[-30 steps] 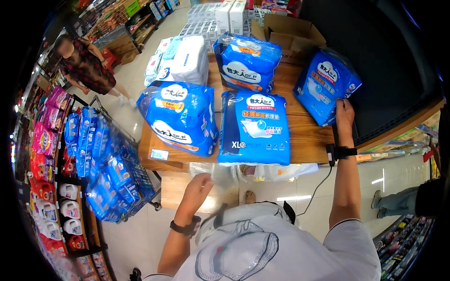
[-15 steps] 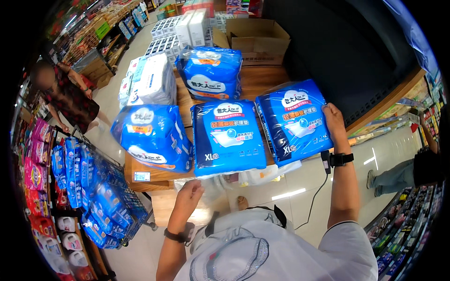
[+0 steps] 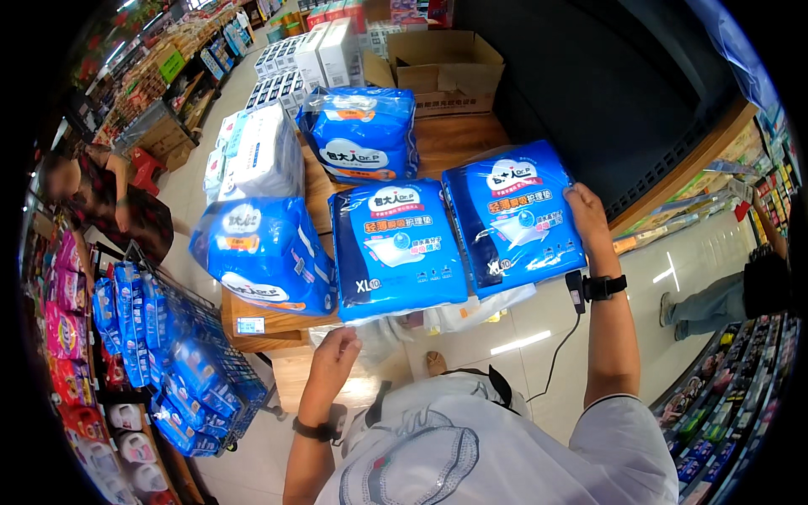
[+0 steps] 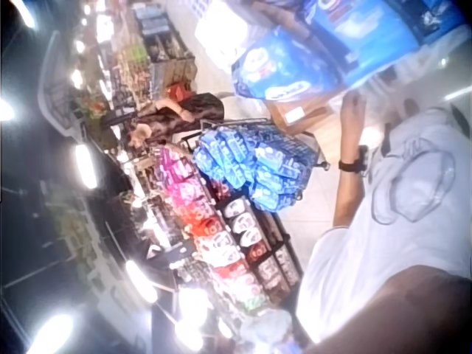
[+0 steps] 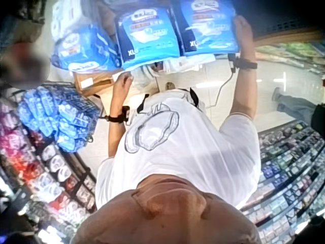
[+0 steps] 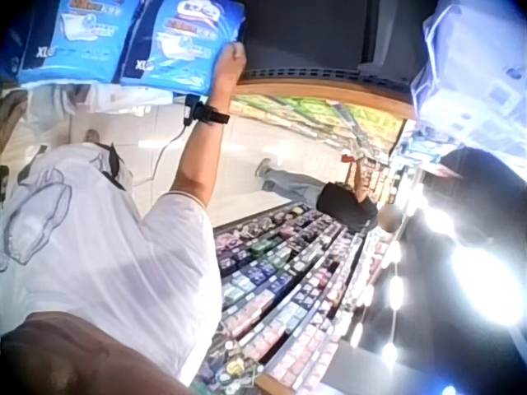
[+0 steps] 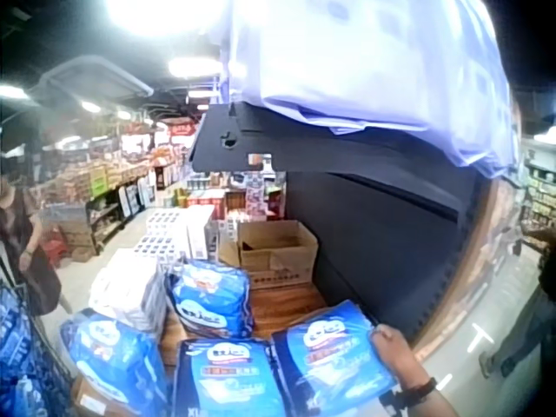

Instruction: The person picks up blue packages from a wooden table, turns them over to examine them, and places them into a metal shopping cart.

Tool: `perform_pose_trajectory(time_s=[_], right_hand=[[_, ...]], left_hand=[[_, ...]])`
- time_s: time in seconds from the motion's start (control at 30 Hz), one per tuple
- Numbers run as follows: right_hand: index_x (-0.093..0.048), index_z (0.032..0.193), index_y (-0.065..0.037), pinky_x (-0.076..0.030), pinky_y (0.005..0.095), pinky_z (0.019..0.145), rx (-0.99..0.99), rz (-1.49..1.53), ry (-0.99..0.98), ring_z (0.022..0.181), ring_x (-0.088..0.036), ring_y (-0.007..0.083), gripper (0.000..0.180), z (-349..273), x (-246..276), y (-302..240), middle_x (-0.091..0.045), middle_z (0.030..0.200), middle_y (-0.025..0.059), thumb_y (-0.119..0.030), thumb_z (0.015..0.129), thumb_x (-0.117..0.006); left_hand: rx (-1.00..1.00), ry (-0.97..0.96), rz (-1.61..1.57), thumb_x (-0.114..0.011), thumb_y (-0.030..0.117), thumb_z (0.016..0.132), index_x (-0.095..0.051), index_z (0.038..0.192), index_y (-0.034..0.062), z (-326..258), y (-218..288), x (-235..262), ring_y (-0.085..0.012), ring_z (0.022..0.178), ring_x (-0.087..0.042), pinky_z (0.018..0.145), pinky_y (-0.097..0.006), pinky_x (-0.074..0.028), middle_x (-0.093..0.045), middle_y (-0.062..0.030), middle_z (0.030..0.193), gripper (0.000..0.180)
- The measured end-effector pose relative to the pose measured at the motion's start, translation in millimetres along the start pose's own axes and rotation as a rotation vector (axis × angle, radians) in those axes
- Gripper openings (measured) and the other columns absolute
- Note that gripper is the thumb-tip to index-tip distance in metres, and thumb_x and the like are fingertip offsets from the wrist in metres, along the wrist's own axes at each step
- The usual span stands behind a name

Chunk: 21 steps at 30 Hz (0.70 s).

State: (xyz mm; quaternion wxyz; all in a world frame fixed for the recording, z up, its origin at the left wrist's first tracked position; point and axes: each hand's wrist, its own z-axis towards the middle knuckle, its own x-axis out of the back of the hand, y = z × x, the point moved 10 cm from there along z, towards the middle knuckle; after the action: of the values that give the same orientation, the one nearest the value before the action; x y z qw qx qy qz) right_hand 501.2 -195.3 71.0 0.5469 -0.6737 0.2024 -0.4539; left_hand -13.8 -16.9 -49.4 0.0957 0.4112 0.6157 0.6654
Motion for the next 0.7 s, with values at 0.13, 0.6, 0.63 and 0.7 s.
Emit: perform_pose_trajectory(time_s=[0.13, 0.6, 0.63, 0.7], right_hand=[[-0.057, 0.083, -0.011, -0.043, 0.0232, 0.061, 0.034, 0.011, 0.002, 0.064, -0.050, 0.0056, 0.023, 2, 0, 4, -0.054, 0.072, -0.0012, -0.027, 0.100, -0.055], [-0.056, 0.082, -0.009, -0.044, 0.0276, 0.062, 0.142, 0.019, 0.118, 0.065, -0.051, 0.0079, 0.027, -8, 13, -19, -0.058, 0.073, 0.0032, -0.029, 0.100, -0.053], [-0.056, 0.082, -0.008, -0.044, 0.0280, 0.062, 0.167, 0.033, 0.131, 0.065, -0.051, 0.0082, 0.027, -8, 15, -22, -0.058, 0.073, 0.0037, -0.028, 0.100, -0.053], [-0.055, 0.081, -0.006, -0.044, 0.0291, 0.063, 0.222, 0.028, 0.182, 0.065, -0.052, 0.0093, 0.028, -9, 20, -30, -0.058, 0.073, 0.0052, -0.027, 0.100, -0.053]], left_hand=[[0.001, -0.016, 0.025, -0.066, 0.014, 0.099, -0.062, 0.122, -0.0025, -2, 4, -3, -0.0141, 0.091, -0.064, 0.081, -0.027, -0.051, -0.068, -0.0075, 0.102, 0.029], [0.047, -0.105, -0.033, -0.067, 0.017, 0.097, -0.063, 0.122, 0.0011, -7, 18, -22, -0.0207, 0.094, -0.067, 0.080, -0.032, -0.054, -0.068, -0.0115, 0.105, 0.030], [0.055, -0.121, -0.040, -0.067, 0.017, 0.097, -0.062, 0.122, 0.0009, -8, 22, -24, -0.0205, 0.095, -0.067, 0.081, -0.032, -0.054, -0.069, -0.0117, 0.106, 0.030], [0.070, -0.160, -0.063, -0.066, 0.017, 0.099, -0.062, 0.124, 0.0001, -9, 32, -29, -0.0178, 0.099, -0.066, 0.084, -0.030, -0.052, -0.069, -0.0110, 0.110, 0.031]])
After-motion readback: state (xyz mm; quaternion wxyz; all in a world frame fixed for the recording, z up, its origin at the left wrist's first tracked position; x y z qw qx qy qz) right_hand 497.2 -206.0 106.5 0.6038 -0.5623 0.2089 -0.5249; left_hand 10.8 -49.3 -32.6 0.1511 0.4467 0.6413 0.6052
